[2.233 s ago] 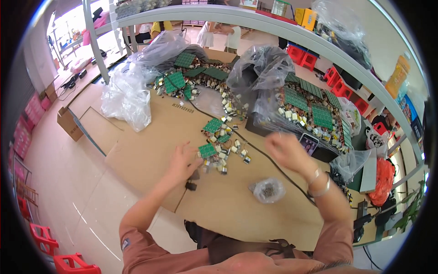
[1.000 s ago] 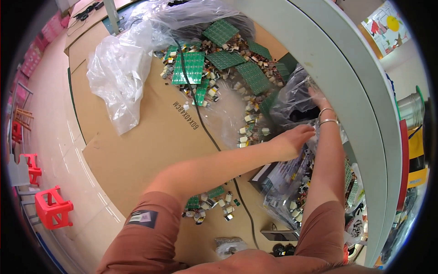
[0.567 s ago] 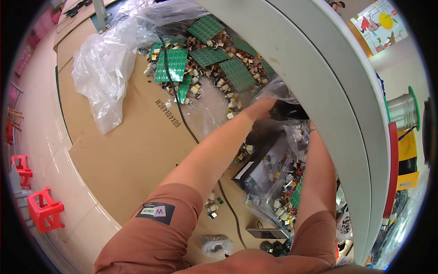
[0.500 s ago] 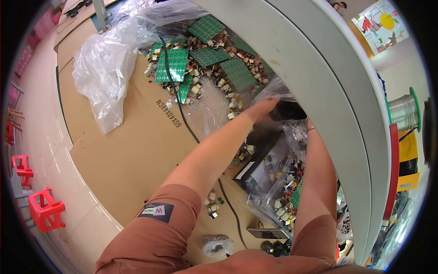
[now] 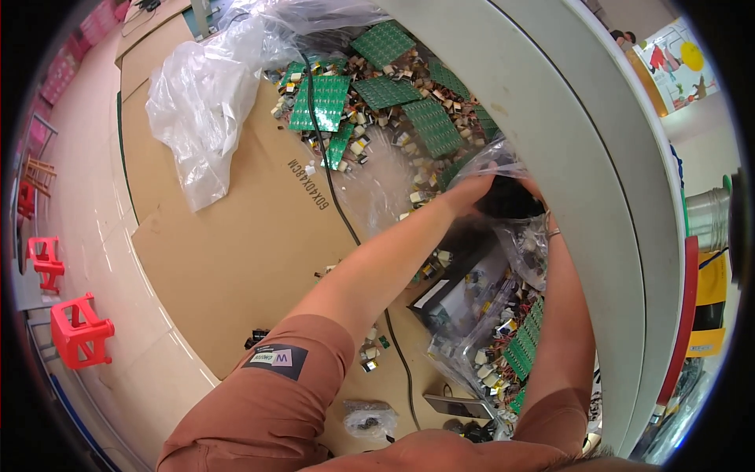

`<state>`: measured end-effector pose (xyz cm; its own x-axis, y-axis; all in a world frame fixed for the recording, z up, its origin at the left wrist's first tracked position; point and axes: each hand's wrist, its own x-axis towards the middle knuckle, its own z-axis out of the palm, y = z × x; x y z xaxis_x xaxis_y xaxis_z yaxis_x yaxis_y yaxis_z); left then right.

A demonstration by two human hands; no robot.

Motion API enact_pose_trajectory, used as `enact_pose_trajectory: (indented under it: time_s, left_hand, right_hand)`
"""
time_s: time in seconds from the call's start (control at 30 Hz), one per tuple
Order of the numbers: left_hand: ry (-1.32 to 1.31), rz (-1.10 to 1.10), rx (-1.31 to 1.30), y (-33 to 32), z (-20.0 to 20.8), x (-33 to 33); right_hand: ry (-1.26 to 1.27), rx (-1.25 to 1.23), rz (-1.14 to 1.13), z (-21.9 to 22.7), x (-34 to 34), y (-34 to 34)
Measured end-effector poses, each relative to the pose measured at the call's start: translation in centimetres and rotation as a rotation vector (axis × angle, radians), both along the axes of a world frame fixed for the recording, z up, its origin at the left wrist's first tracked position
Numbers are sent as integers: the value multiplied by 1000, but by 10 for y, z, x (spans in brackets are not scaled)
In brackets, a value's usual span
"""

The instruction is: The person assembles electronic circuit boards into plastic housings by securing them with screws using an electric screwdriver.

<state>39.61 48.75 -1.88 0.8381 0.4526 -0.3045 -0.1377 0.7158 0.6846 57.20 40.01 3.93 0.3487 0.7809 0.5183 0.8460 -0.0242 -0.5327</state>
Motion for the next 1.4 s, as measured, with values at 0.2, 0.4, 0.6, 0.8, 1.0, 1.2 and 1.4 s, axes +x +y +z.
enact_pose_trajectory:
  time_s: [0.2, 0.4, 0.6, 0.8, 1.0, 1.2, 1.4]
  left_hand:
    - [129, 96, 118, -13, 6, 16]
    - [474, 352, 395, -3, -59, 74]
    - [86, 208, -253, -29, 48, 12]
    - [-56, 121, -354, -12, 9, 8]
    - [833, 323, -178, -31, 114, -18]
    - [22, 371, 152, -85, 57, -109]
    - [171, 277, 446, -161, 94, -234]
  right_hand:
    - [98, 44, -2, -3, -31, 47]
    - [175, 52, 105, 16, -45, 73]
    - [271, 90, 23, 10, -42, 35]
    - [333, 113, 80, 32, -93, 28]
    - [446, 132, -30, 27, -143, -5]
    - [606, 124, -151, 43, -210, -50]
    - [955, 163, -114, 60, -326, -137]
